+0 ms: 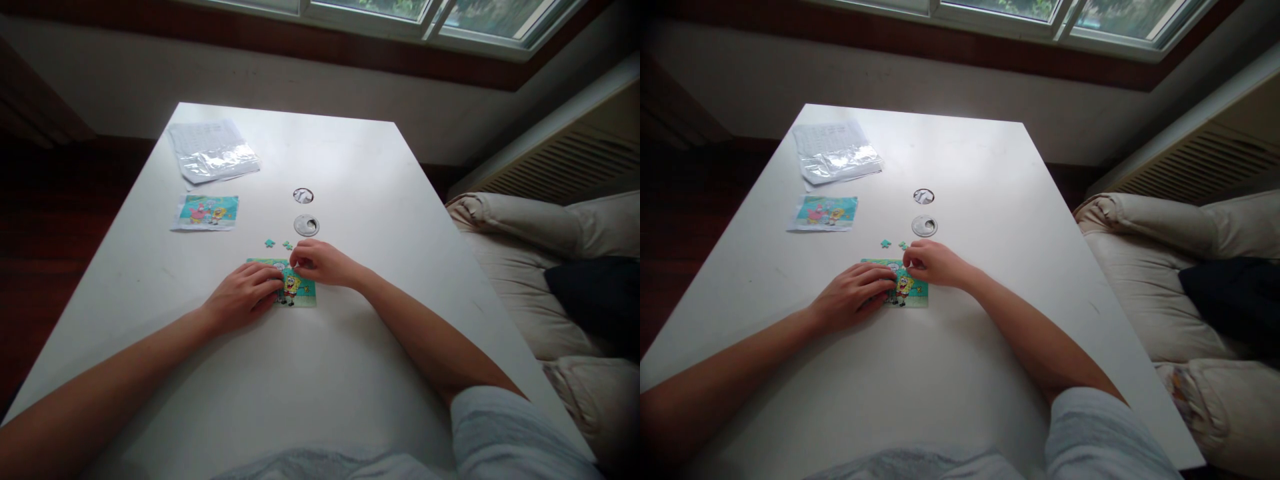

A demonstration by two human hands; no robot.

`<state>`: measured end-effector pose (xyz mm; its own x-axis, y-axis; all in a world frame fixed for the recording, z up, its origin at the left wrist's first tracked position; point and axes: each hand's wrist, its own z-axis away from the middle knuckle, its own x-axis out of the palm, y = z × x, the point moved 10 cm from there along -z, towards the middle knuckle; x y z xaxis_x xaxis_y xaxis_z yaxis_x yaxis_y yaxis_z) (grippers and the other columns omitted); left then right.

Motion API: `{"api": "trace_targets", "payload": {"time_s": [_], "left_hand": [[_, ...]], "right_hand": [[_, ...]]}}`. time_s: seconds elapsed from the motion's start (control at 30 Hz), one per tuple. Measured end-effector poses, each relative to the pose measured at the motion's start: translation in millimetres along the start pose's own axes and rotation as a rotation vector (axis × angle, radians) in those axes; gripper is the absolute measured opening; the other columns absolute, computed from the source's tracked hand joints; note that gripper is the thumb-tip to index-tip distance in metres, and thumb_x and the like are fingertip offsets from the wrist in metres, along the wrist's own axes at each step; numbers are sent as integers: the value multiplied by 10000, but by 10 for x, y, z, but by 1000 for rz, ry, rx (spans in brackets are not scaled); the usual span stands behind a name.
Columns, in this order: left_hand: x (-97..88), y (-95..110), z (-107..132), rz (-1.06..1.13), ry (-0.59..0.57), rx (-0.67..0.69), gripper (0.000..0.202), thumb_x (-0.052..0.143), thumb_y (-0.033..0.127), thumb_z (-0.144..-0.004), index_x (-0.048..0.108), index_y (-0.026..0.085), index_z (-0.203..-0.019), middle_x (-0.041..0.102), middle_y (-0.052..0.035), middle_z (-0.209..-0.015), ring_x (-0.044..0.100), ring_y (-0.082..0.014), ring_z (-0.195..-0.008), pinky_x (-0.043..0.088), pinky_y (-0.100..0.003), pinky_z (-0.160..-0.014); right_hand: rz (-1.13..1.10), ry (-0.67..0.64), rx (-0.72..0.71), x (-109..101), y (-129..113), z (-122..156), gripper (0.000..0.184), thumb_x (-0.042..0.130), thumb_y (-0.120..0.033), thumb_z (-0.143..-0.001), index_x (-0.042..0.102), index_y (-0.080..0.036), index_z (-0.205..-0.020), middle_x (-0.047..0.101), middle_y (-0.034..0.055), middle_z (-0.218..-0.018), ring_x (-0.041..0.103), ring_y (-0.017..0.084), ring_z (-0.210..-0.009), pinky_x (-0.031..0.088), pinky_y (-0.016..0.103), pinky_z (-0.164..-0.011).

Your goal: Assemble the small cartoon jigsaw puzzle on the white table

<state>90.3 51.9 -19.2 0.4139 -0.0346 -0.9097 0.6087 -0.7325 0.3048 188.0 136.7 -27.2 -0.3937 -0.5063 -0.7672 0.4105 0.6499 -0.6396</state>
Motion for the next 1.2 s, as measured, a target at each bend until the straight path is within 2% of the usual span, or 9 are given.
{"api": "trace_targets", "payload": {"time_s": [0.33, 0.53, 1.2], "left_hand": [[-12, 4, -12, -4, 7, -1, 226, 531, 238, -988, 649, 226, -1180, 671, -68, -1278, 611, -233, -1187, 483, -401, -1029], [22, -21, 4, 12, 4, -8, 235, 531, 243, -983, 657, 240, -1182, 675, -67, -1267, 613, -228, -1197, 485, -397, -1032], [14, -10, 7, -7, 3, -10, 239, 520, 243, -992, 642, 233, -1197, 666, -67, -1285, 605, -231, -1203, 479, -397, -1032]], "right_hand": [[57, -10, -11, 30, -2, 0, 71, 622, -203, -871, 658, -161, -915, 585, 32, -896, 489, 112, -790, 335, 214, -709], [119, 25, 32, 47, -3, -13, 142, 641, -300, -907, 637, -161, -877, 577, 30, -873, 476, 119, -800, 311, 225, -709], [176, 8, 164, 74, 60, -48, 172, 680, -333, -908, 644, -170, -866, 622, 21, -871, 499, 118, -814, 261, 236, -670]]}}
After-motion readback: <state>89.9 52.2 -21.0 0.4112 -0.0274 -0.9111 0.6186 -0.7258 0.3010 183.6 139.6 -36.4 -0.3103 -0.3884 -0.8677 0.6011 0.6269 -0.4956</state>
